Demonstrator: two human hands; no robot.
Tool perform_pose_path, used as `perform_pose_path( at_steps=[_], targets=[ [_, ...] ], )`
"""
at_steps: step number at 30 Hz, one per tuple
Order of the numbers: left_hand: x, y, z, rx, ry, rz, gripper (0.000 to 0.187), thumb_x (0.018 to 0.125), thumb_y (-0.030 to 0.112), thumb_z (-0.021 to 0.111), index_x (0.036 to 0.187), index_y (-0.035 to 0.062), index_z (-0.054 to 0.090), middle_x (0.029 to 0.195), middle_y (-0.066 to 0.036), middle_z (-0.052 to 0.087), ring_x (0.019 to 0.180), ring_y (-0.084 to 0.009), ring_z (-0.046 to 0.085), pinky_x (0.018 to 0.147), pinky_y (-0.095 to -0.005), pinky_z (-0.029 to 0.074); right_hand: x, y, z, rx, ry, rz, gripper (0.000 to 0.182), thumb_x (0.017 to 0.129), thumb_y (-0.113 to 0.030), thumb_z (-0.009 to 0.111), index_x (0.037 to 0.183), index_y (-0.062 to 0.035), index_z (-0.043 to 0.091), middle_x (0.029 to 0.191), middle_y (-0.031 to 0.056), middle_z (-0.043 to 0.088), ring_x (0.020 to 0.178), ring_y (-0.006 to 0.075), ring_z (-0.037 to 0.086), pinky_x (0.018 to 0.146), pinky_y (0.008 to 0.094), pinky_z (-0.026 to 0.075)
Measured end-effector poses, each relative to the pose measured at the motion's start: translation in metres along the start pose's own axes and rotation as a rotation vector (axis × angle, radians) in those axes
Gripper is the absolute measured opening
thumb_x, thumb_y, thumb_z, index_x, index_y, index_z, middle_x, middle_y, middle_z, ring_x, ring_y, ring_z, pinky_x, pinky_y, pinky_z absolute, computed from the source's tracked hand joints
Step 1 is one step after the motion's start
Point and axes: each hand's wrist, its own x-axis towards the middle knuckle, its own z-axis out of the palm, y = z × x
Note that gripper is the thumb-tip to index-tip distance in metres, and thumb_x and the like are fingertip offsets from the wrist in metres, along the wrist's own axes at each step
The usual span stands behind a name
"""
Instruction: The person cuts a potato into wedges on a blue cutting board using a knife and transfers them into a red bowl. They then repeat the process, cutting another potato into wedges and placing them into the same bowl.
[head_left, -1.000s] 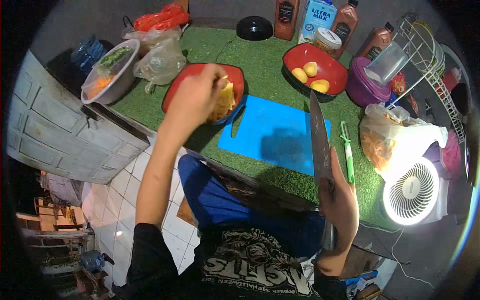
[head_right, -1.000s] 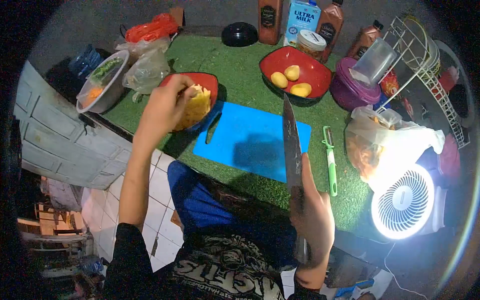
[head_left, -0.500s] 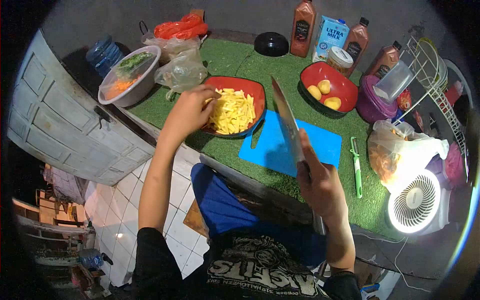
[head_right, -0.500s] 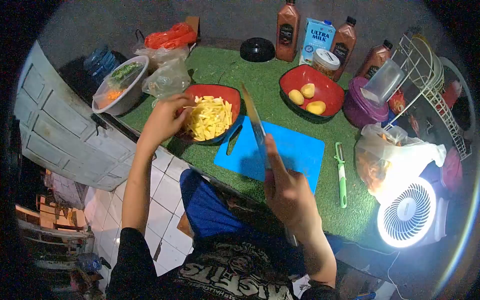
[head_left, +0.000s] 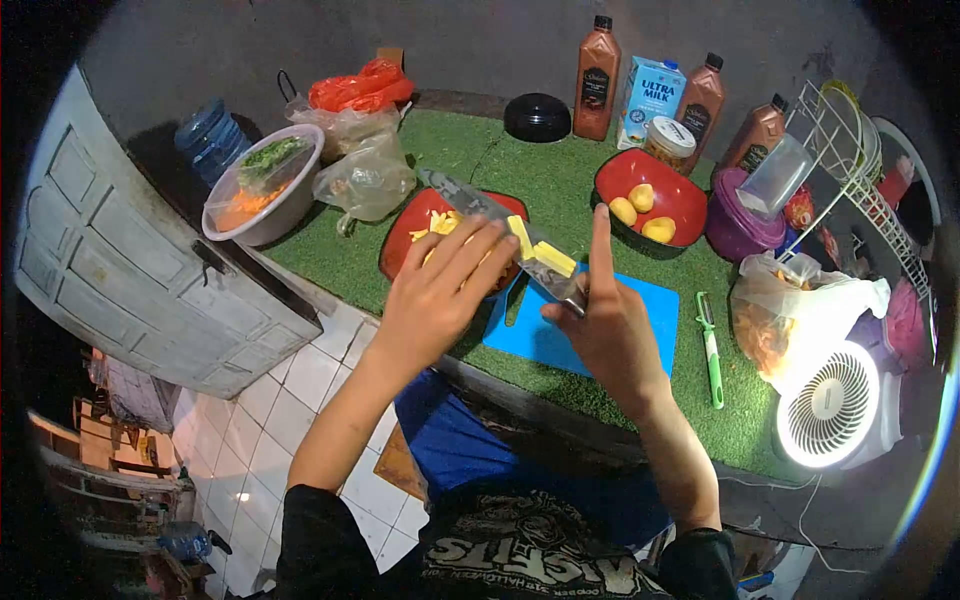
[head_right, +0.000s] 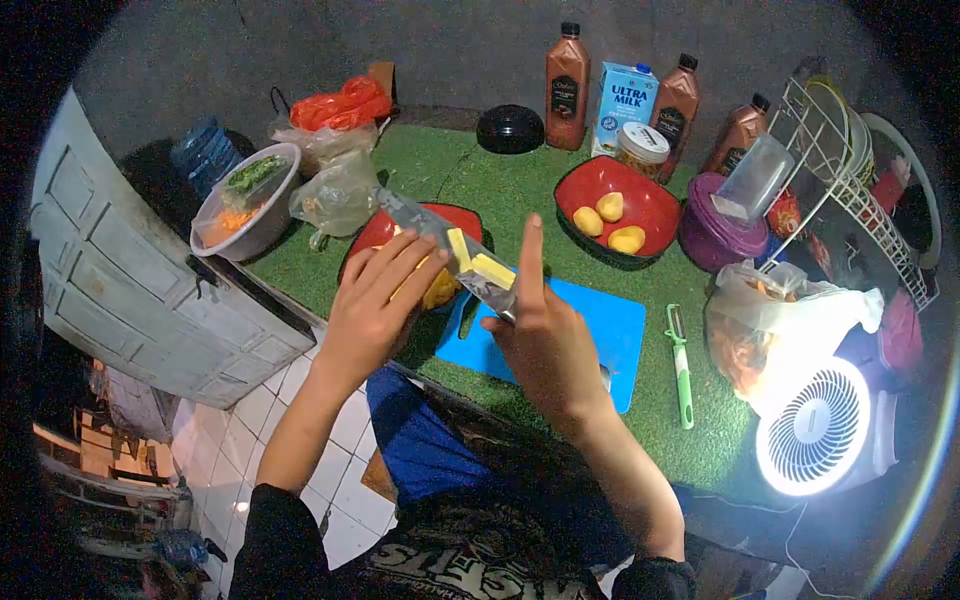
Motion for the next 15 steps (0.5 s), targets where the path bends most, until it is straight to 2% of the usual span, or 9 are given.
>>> perform_pose_path(
  at_steps=[1,3,8,13,15],
  targets=[
    [0.004,0.000,0.001,0.060,-0.024,0.002,0.044,0.087,0.014,0.062,0.130,0.0063,0.064,0.132,-0.007,0.064,0.125,-0.0239,0.060,0.098,-0.0414,0.046,-0.001,-0.002,-0.001,0.000,0.004,0.004,0.110,0.081,-0.010,0.079,0.160,-0.0019,0.003,0.096,0.0283,0.070,0.088,0.0454,0.070,0.074,0.0491,0.057],
    [0.010,-0.006,0.003,0.058,-0.036,0.038,0.043,0.086,0.015,0.063,0.129,0.0062,0.064,0.132,-0.007,0.064,0.125,-0.0238,0.060,0.098,-0.0415,0.046,-0.004,-0.007,-0.001,-0.015,0.035,-0.032,0.114,0.077,-0.005,0.082,0.161,-0.0021,0.004,0.082,0.0172,0.066,0.078,0.0397,0.068,0.071,0.0434,0.053],
    [0.011,-0.013,0.012,0.014,-0.041,0.125,0.040,0.085,0.016,0.065,0.124,0.0052,0.067,0.128,-0.007,0.066,0.122,-0.0236,0.061,0.097,-0.0412,0.046,-0.004,-0.011,-0.003,-0.049,0.025,-0.063,0.114,0.077,-0.005,0.082,0.160,-0.0022,0.005,0.086,0.0201,0.068,0.084,0.0413,0.069,0.073,0.0439,0.053],
    [0.004,-0.024,0.015,0.109,0.103,0.210,0.032,0.082,0.016,0.068,0.112,0.0048,0.071,0.115,-0.008,0.071,0.113,-0.0237,0.066,0.090,-0.0409,0.050,-0.003,-0.009,0.003,0.031,0.056,-0.130,0.112,0.077,-0.005,0.082,0.160,-0.0004,0.007,0.087,0.0223,0.068,0.085,0.0418,0.069,0.073,0.0443,0.054],
    [0.003,-0.028,0.013,0.112,0.090,0.229,0.031,0.081,0.016,0.068,0.111,0.0049,0.071,0.113,-0.008,0.071,0.111,-0.0237,0.067,0.089,-0.0404,0.051,0.000,-0.009,0.004,-0.019,0.080,-0.146,0.112,0.076,-0.006,0.083,0.160,0.0007,0.009,0.087,0.0231,0.068,0.084,0.0419,0.069,0.073,0.0442,0.054]
  ],
)
